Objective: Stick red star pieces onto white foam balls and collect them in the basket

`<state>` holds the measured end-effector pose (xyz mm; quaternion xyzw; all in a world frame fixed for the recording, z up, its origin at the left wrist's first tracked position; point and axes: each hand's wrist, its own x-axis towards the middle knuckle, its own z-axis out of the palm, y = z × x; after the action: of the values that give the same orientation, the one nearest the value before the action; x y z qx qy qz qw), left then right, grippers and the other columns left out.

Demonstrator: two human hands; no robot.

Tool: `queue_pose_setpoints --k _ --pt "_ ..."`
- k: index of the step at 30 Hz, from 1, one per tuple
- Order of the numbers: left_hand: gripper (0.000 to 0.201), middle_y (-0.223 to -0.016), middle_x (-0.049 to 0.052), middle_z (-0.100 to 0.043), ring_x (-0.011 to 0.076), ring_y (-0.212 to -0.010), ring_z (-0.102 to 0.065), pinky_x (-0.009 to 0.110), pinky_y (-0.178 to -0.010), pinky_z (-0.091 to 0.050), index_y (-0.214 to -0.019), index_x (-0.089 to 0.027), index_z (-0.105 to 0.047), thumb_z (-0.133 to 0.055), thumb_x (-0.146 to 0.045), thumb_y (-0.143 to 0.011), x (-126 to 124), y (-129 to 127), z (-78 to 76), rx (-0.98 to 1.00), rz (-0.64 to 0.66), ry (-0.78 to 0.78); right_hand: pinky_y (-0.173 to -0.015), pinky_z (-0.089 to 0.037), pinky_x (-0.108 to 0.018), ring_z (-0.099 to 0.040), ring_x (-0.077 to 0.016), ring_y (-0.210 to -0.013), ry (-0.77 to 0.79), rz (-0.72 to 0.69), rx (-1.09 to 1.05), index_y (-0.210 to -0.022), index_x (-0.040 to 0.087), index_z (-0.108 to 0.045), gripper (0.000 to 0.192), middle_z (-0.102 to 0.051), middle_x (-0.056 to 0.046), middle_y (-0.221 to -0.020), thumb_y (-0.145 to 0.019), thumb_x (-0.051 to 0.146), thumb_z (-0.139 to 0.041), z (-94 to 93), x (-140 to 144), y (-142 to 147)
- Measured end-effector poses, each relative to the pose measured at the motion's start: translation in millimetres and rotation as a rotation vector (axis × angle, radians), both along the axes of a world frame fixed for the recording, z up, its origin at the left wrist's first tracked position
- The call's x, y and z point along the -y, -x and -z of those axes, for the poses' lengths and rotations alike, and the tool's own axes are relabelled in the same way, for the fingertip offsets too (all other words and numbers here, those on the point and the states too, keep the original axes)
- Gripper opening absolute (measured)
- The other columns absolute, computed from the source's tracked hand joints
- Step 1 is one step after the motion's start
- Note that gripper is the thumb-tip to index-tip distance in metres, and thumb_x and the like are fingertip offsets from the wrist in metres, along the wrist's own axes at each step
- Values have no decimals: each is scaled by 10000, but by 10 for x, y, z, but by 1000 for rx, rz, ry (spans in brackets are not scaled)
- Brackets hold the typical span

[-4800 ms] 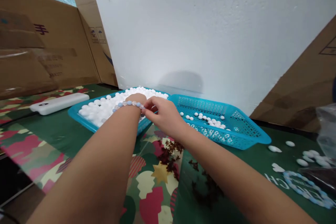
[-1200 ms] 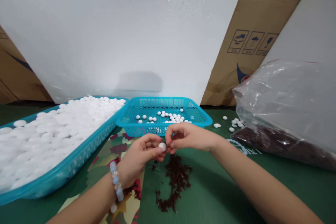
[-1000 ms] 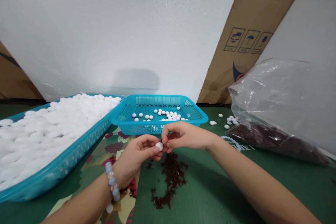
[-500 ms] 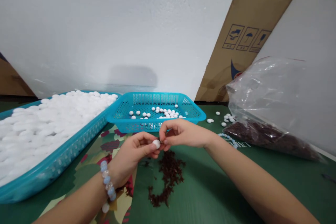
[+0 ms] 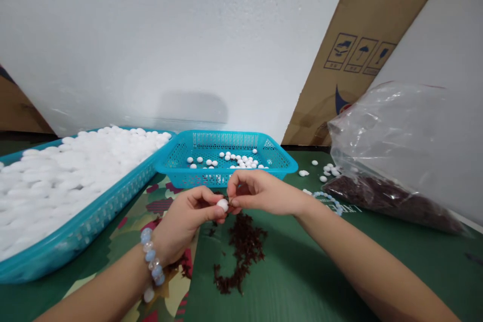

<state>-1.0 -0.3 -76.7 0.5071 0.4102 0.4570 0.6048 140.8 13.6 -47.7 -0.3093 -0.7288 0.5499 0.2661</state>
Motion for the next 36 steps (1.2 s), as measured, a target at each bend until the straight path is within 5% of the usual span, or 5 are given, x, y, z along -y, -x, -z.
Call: queue_pose_setpoints --k 19,36 --pt "150 -454 -83 -465 22 -460 -433 103 -450 -355 -410 -159 -520 -577 -21 -429 117 -48 -41 160 -156 -163 -495 -308 -201 -403 -80 -544 -369 270 36 -560 168 -374 184 -418 37 -559 -589 -11 -406 -34 196 123" --pt "167 -491 -69 -510 38 -491 -461 97 -459 -383 -464 -188 -559 -566 -23 -493 86 -3 43 -76 -184 -494 -447 -310 -178 -394 -76 -499 -728 378 112 -550 178 -286 189 -393 32 -530 -557 -3 -342 121 152 170"
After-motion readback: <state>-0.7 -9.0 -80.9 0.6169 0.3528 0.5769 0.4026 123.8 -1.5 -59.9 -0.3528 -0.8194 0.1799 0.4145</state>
